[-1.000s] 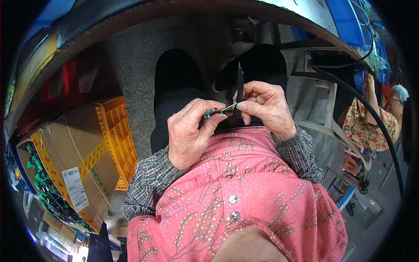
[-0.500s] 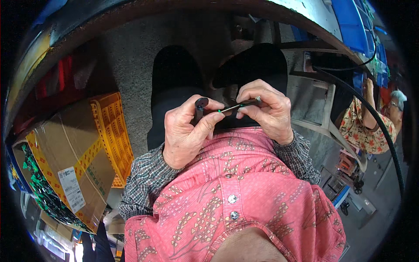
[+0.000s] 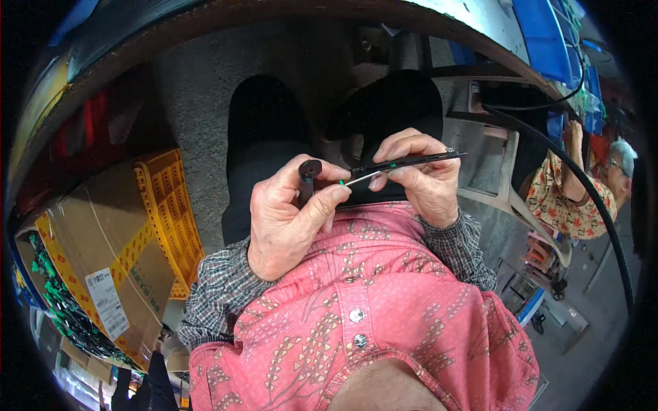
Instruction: The person assembles small black plastic components by hand, inserting green pins or smaller parts into them.
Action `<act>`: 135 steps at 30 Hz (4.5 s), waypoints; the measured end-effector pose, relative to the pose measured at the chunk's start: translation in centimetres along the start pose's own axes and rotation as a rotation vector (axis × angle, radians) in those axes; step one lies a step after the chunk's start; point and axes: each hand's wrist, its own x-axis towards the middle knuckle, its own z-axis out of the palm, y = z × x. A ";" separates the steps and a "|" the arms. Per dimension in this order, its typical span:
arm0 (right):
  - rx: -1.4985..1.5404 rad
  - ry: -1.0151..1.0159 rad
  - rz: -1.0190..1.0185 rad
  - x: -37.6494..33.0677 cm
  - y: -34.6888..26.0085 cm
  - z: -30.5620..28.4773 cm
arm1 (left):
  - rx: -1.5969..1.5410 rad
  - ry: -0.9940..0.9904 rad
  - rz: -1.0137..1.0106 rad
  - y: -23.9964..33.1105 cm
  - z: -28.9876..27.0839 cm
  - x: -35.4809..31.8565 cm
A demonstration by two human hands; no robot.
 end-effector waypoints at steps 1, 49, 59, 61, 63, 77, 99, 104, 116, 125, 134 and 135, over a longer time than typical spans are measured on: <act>-0.004 0.000 0.005 0.0 0.0 -0.1 | -0.010 -0.005 -0.008 0.0 0.2 0.0; -0.160 0.058 -0.037 0.8 0.3 -1.9 | -0.040 -0.048 -0.156 0.0 1.1 4.3; -0.111 0.033 0.035 0.7 0.2 -1.7 | 0.349 -0.096 0.095 0.1 0.7 4.2; -0.051 0.016 0.100 0.6 0.2 -1.7 | 0.433 -0.093 0.178 0.0 0.6 4.2; -0.019 0.021 0.137 0.5 0.3 -1.6 | 0.559 -0.125 0.346 -0.1 0.4 4.5; 0.072 0.001 0.455 0.3 -0.3 -1.4 | 0.748 -0.220 0.618 -0.5 -0.7 4.4; -0.030 0.137 0.259 0.3 -0.6 -0.3 | 0.610 -0.127 0.447 -1.5 -0.5 4.3; -0.161 0.089 0.291 0.3 -0.4 -0.8 | 0.511 -0.113 0.411 -2.1 -0.7 4.3; -0.449 0.052 0.099 0.7 0.5 -1.3 | 0.334 -0.116 0.262 -1.8 -0.7 4.0; -0.545 -0.023 -0.008 1.0 0.6 -1.4 | 0.373 -0.132 0.291 -1.7 -1.2 3.8; -0.027 0.171 0.318 0.9 0.5 -1.1 | 0.604 -0.079 0.519 -1.3 -0.9 4.0; 0.001 0.126 0.419 0.9 0.5 -1.2 | 0.658 -0.090 0.572 -1.3 -0.9 4.0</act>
